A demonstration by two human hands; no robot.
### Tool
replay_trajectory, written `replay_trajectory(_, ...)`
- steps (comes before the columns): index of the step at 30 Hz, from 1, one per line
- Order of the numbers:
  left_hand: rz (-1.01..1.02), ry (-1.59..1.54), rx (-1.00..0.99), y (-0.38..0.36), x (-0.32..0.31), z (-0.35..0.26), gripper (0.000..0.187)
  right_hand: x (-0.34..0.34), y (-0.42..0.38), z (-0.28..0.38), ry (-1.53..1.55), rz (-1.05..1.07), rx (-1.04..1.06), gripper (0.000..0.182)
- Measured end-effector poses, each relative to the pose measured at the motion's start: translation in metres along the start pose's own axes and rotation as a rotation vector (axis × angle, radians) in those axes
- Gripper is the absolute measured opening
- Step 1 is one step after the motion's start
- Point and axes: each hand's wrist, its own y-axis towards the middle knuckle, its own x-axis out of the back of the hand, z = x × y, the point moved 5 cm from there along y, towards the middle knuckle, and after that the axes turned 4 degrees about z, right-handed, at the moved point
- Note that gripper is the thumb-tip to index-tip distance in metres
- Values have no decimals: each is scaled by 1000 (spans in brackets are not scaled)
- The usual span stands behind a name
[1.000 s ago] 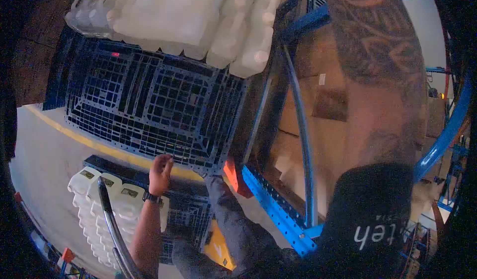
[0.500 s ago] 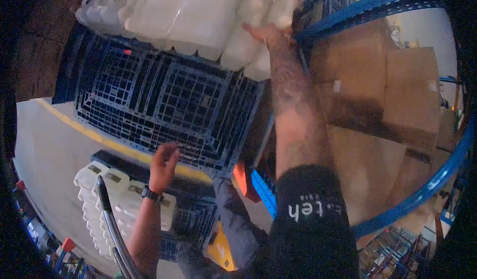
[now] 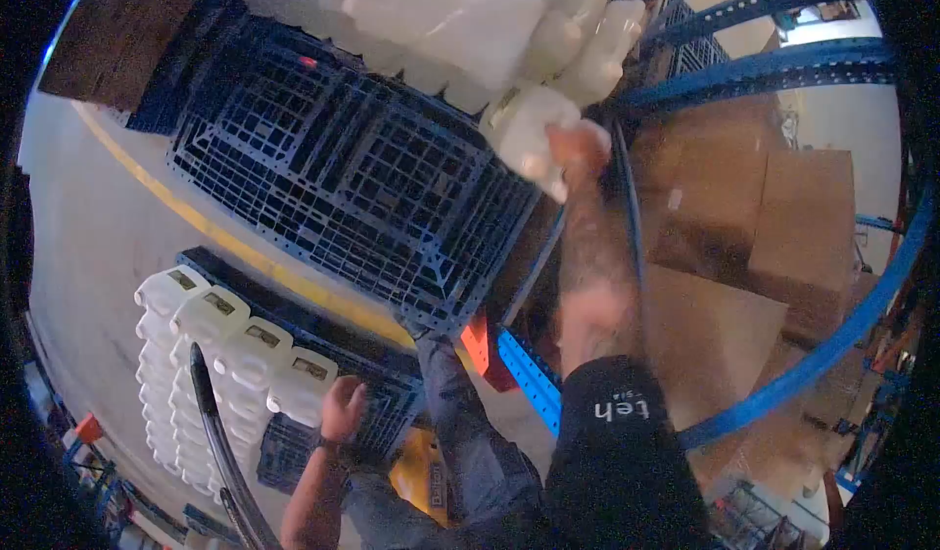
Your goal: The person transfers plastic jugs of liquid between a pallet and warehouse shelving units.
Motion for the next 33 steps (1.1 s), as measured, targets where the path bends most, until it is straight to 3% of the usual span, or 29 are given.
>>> replay_trajectory(3,-7,-113,-147,-5,-13,0,18,-72,-65,-7,5,-347,-119,57)
replay_trajectory(5,25,-227,-97,-10,-28,-15,21,-92,-127,14,126,-356,-169,51)
replay_trajectory(9,219,-255,-159,-11,-86,-30,28,-111,-183,41,291,-309,-111,51)
replay_trajectory(11,361,-337,-124,-4,-130,-53,37,-140,-176,43,424,-60,-363,52)
replay_trajectory(13,385,-658,-1,20,-168,-63,48,-160,-196,74,405,30,-397,51)
replay_trajectory(14,319,-832,-47,39,-180,-67,50,-173,-205,85,391,44,-372,51)
replay_trajectory(16,225,-1028,-87,81,-200,-38,52,-218,-228,84,1218,98,-586,49)
replay_trajectory(17,148,-1177,-134,106,-211,-15,49,-221,-232,90,1195,115,-580,49)
replay_trajectory(19,48,-1325,-175,101,-194,-17,47,-231,-246,103,1466,162,-750,53)
replay_trajectory(20,67,-1435,-129,82,-163,-55,47,-242,-240,102,1520,198,-763,51)
replay_trajectory(21,91,-1547,-71,75,-146,-77,46,-240,-232,105,1509,205,-761,51)
replay_trajectory(22,164,-1514,-188,79,-137,-83,51,-238,-226,107,1532,207,-778,51)
replay_trajectory(23,163,-1525,-173,87,-133,-81,51,-230,-224,108,1556,203,-793,52)
replay_trajectory(24,152,-1358,-101,104,-128,-81,54,-196,-240,133,1481,300,-797,53)
replay_trajectory(25,145,-1189,-25,116,-127,-80,56,-208,-226,120,1473,292,-798,53)
replay_trajectory(27,74,-1096,-43,144,-122,-80,56,-237,-177,104,1201,411,-441,54)
replay_trajectory(29,-8,-993,-52,157,-108,-77,56,-236,-169,112,1060,518,-439,52)
replay_trajectory(31,72,-1075,97,165,-106,-73,57,-222,-165,111,866,361,-432,58)
replay_trajectory(32,-65,-989,83,157,-96,-76,49,-218,-165,107,783,295,-431,64)
replay_trajectory(33,-74,-996,77,169,-97,-67,49,-212,-168,107,699,230,-434,72)
